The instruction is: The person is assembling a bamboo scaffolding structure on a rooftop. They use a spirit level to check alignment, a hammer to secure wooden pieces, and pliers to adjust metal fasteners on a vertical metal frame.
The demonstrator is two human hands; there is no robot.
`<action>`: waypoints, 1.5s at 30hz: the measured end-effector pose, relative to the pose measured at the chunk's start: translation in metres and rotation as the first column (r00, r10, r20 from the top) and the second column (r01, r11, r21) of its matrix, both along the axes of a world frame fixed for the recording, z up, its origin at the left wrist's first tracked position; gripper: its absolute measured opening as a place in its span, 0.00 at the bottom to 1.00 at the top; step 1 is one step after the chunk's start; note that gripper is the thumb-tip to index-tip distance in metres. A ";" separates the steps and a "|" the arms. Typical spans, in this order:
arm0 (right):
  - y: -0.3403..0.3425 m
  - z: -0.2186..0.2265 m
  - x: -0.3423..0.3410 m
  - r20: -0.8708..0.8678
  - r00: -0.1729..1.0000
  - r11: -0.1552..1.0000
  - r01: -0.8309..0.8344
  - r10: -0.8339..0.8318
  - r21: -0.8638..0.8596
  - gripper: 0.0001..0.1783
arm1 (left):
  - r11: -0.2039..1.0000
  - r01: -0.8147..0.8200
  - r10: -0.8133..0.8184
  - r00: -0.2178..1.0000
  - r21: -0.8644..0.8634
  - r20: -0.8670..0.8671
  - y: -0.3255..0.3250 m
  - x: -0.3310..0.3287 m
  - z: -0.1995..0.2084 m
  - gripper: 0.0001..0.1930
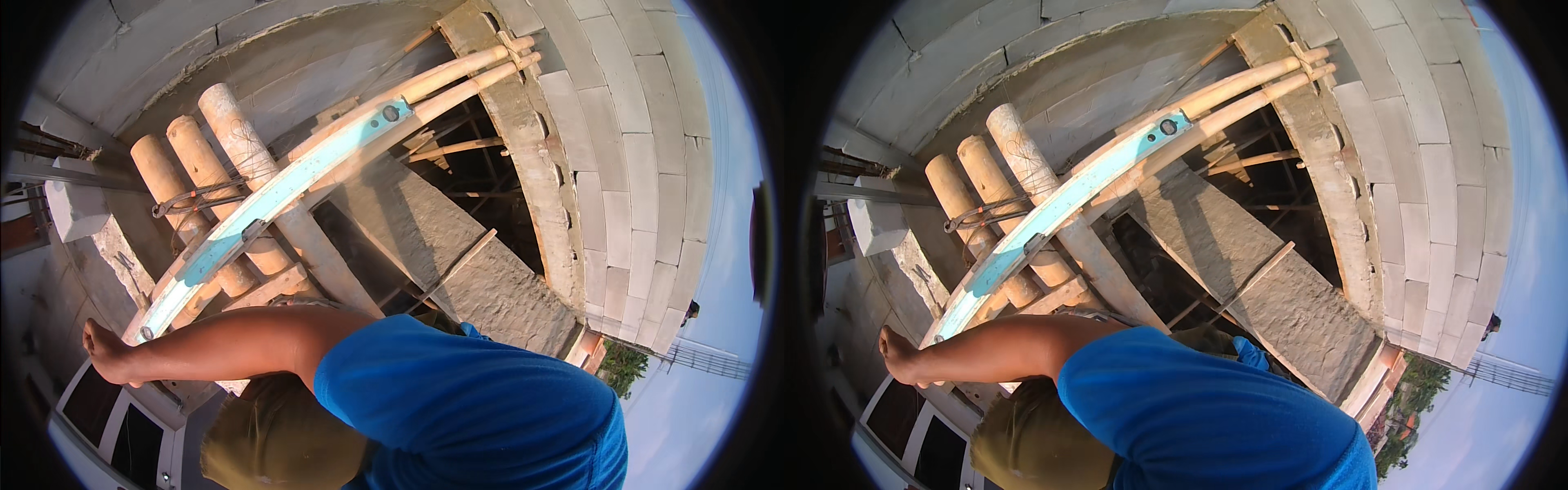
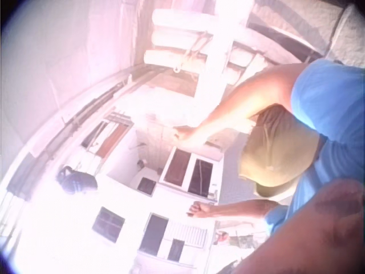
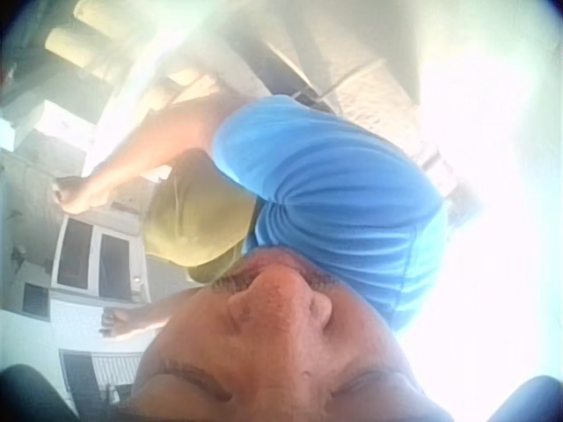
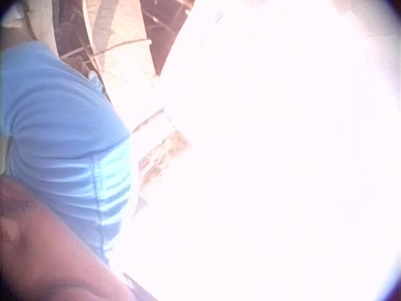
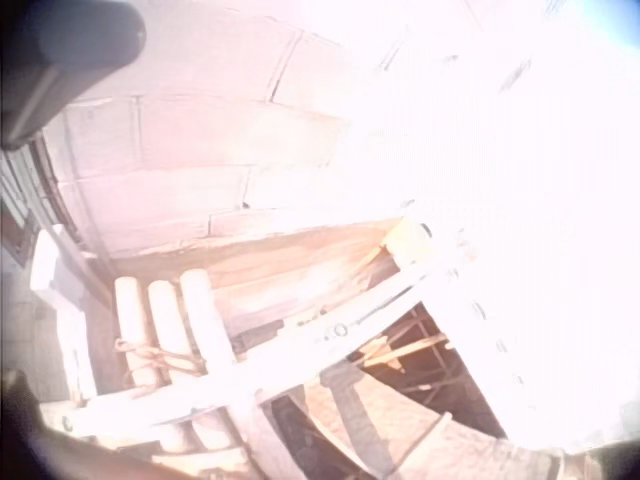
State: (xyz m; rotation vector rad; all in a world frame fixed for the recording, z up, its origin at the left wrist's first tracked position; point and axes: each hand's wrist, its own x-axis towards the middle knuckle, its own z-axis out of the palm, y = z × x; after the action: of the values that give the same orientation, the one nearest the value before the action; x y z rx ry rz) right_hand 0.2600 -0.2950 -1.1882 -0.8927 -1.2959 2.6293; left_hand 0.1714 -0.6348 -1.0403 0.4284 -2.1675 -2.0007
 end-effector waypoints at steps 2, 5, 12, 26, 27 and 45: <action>-0.011 -0.017 0.012 0.124 0.985 0.991 -0.113 0.122 -0.077 0.07 | 0.998 0.003 0.000 0.999 -0.060 0.051 0.002 0.031 -0.009 0.39; -0.028 -0.004 0.035 0.230 0.921 0.949 -0.313 0.315 -0.043 0.06 | 0.996 0.034 -0.026 0.994 -0.082 0.103 0.051 0.081 0.001 0.26; -0.052 0.023 0.065 -0.013 0.907 0.832 -0.393 0.422 -0.392 0.08 | 0.881 0.460 -0.473 0.844 0.111 0.252 0.142 0.131 -0.068 0.34; -0.065 0.034 0.058 -0.193 0.711 0.714 -0.567 0.676 0.412 0.23 | 0.909 0.354 -0.356 0.934 -0.219 0.029 0.102 0.141 -0.065 0.23; -0.056 0.066 0.046 -0.174 0.686 0.689 -0.609 0.706 0.393 0.26 | 0.891 0.384 -0.387 0.921 -0.243 0.039 0.101 0.145 -0.061 0.23; -0.086 0.149 0.039 -0.358 0.517 0.627 -0.599 0.778 0.498 0.16 | 0.938 0.279 -0.315 0.934 -0.206 -0.169 0.091 0.151 0.038 0.22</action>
State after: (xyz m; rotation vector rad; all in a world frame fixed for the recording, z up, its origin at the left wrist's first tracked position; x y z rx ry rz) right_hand 0.2989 -0.3810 -1.0389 0.5879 -2.0943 2.6576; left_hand 0.3229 -0.5443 -1.0026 -0.1322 -2.3671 -1.8642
